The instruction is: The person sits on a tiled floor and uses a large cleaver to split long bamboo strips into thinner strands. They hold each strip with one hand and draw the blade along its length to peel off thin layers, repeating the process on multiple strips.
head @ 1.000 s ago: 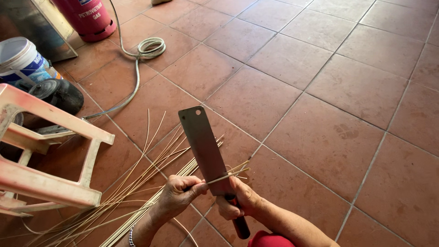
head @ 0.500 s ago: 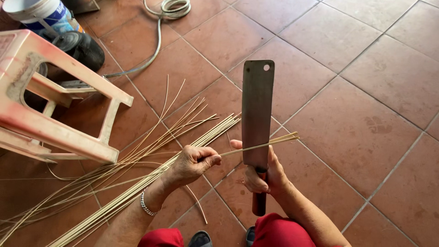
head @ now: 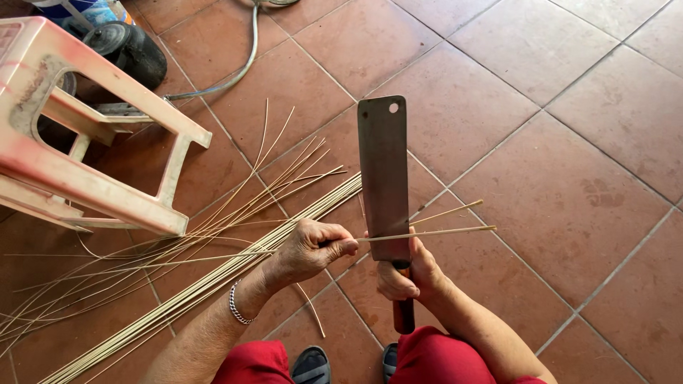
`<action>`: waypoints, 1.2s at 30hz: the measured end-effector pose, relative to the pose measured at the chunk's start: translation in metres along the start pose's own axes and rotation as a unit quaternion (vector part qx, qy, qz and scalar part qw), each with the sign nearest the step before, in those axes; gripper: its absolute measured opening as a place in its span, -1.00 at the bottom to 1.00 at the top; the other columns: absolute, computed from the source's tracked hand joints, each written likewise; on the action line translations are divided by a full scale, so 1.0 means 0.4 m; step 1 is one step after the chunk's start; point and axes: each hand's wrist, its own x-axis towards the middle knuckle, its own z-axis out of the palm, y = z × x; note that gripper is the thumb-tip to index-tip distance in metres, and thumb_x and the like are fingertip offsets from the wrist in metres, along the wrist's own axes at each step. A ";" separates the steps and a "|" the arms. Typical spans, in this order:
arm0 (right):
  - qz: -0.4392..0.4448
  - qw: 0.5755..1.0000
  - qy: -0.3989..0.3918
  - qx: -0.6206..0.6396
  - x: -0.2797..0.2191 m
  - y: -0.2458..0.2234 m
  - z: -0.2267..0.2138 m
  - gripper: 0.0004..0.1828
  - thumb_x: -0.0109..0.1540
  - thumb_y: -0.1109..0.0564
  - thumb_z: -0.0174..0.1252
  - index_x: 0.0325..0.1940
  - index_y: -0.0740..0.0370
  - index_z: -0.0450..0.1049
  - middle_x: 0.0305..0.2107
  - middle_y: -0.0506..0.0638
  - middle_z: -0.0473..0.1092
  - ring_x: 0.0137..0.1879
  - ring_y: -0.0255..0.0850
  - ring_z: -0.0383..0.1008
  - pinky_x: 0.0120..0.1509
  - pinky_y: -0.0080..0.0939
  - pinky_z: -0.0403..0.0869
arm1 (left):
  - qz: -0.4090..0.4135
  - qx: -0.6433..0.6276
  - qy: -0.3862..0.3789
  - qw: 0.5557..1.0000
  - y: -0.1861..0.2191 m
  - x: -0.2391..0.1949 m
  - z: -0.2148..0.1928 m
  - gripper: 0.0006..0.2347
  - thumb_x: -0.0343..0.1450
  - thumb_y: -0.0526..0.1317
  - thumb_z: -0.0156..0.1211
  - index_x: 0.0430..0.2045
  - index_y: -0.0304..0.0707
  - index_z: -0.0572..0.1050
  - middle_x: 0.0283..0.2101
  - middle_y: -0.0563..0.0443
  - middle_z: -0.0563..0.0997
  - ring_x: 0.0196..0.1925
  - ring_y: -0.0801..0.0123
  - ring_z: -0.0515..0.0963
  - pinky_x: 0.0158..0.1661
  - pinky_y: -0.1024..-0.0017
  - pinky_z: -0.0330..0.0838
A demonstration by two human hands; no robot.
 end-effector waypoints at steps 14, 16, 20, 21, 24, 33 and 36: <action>-0.264 0.943 0.132 -0.155 -0.045 -0.143 0.145 0.07 0.37 -0.51 -0.24 0.65 0.34 -0.22 -0.82 -0.11 0.15 -0.78 -0.32 0.01 -0.65 -0.28 0.12 | -0.055 -0.044 0.107 0.992 -0.039 0.013 -0.024 -0.83 0.48 -0.20 0.22 -0.29 -0.31 0.70 -0.22 0.04 0.73 -0.15 0.55 0.66 -0.13 0.53 0.57; -0.279 0.930 0.159 -0.181 -0.063 -0.151 0.151 0.08 0.36 -0.53 -0.23 0.65 0.33 -0.22 -0.83 -0.12 0.15 -0.78 -0.32 0.00 -0.64 -0.29 0.12 | -0.062 -0.047 0.114 0.990 -0.045 0.022 -0.017 -0.84 0.45 -0.20 0.26 -0.29 -0.31 0.70 -0.24 0.05 0.72 -0.19 0.55 0.64 -0.17 0.53 0.55; -0.282 0.931 0.165 -0.161 -0.072 -0.155 0.144 0.07 0.36 -0.52 -0.23 0.65 0.33 -0.21 -0.83 -0.13 0.15 -0.79 -0.34 0.00 -0.64 -0.29 0.12 | -0.094 -0.053 0.118 0.987 -0.045 0.029 -0.002 -0.84 0.43 -0.20 0.31 -0.31 -0.31 0.71 -0.33 0.09 0.69 -0.30 0.57 0.57 -0.28 0.54 0.50; -0.281 0.934 0.159 -0.152 -0.073 -0.157 0.142 0.07 0.37 -0.52 -0.24 0.65 0.33 -0.20 -0.82 -0.13 0.14 -0.79 -0.34 0.00 -0.64 -0.29 0.12 | -0.104 -0.055 0.117 0.986 -0.044 0.032 0.002 -0.84 0.42 -0.20 0.31 -0.32 -0.31 0.71 -0.35 0.10 0.68 -0.32 0.57 0.56 -0.30 0.54 0.49; -0.262 0.936 0.185 -0.147 -0.075 -0.157 0.137 0.04 0.38 -0.51 -0.26 0.62 0.37 -0.14 -0.83 -0.14 0.14 -0.79 -0.37 -0.01 -0.66 -0.32 0.10 | -0.136 -0.056 0.121 0.982 -0.042 0.037 0.013 -0.84 0.42 -0.20 0.34 -0.33 -0.33 0.72 -0.40 0.09 0.64 -0.38 0.57 0.48 -0.37 0.52 0.40; -0.317 0.935 0.121 -0.103 -0.089 -0.177 0.118 -0.04 0.44 -0.42 -0.34 0.55 0.50 -0.09 -0.81 -0.11 0.17 -0.81 -0.40 0.02 -0.74 -0.33 0.12 | -0.142 -0.063 0.080 0.985 -0.044 0.040 0.020 -0.82 0.42 -0.16 0.29 -0.37 -0.29 0.71 -0.41 0.14 0.70 -0.35 0.58 0.58 -0.32 0.55 0.51; -0.281 0.945 0.119 -0.115 -0.093 -0.178 0.128 -0.02 0.42 -0.44 -0.35 0.58 0.47 -0.11 -0.80 -0.12 0.19 -0.79 -0.38 0.02 -0.69 -0.31 0.10 | -0.136 -0.054 0.083 0.986 -0.037 0.040 0.021 -0.82 0.43 -0.16 0.31 -0.38 -0.32 0.72 -0.41 0.10 0.69 -0.33 0.58 0.57 -0.29 0.54 0.49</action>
